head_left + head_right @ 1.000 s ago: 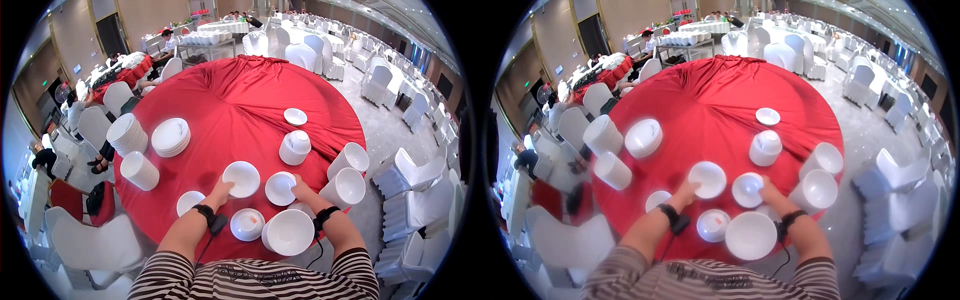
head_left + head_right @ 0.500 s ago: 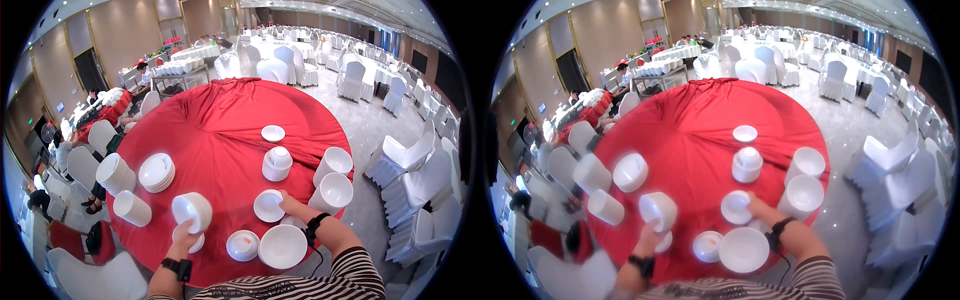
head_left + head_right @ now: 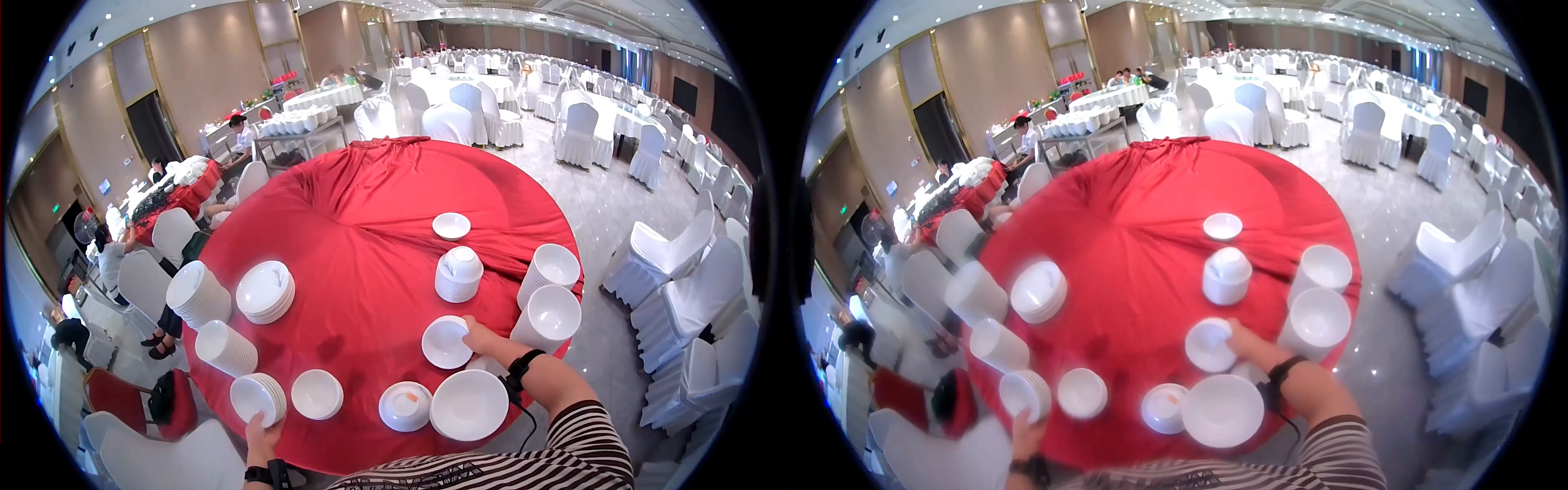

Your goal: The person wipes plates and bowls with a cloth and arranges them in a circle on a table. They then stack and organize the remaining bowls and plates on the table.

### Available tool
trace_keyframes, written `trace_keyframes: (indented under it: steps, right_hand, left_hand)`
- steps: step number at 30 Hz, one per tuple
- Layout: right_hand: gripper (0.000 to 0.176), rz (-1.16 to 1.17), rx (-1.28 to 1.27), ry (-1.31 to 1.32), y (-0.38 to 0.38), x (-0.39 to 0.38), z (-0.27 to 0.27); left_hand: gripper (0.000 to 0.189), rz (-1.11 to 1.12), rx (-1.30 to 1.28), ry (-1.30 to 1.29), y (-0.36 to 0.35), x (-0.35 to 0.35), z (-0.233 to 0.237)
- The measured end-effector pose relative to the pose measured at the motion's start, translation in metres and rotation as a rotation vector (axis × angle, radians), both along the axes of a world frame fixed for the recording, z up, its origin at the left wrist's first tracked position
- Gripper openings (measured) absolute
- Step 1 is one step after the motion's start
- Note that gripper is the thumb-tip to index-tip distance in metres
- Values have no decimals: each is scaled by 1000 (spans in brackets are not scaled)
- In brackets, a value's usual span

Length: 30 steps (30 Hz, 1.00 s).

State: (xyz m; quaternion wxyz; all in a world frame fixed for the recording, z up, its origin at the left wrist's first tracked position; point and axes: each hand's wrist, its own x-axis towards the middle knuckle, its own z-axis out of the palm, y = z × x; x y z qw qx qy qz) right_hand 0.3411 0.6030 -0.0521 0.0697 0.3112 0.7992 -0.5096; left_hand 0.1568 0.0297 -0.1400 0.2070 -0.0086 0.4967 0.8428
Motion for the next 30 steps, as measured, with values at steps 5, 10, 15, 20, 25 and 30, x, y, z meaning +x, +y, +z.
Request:
trace_keyframes:
  steps: [5, 10, 15, 20, 25, 30]
  right_hand:
    - [59, -8, 7, -12, 0, 1, 0]
    - [58, -13, 30, 19, 1, 1, -8]
    - [58, 25, 44, 53, 3, 2, -12]
    - [55, 0, 76, 71, 6, -1, -22]
    - [56, 18, 77, 185, 28, -5, -60]
    - [58, 1, 36, 101, 23, -5, -46]
  left_hand:
    - [50, 51, 30, -46, -4, -7, -37]
    - [46, 5, -119, -120, -1, -9, -32]
    - [43, -53, -271, -160, 9, -15, -8]
    - [40, -95, -368, -75, 18, -22, 0]
    - [38, -456, -1546, 766, 49, -18, 51]
    - [50, 97, -333, -131, 40, -55, -19]
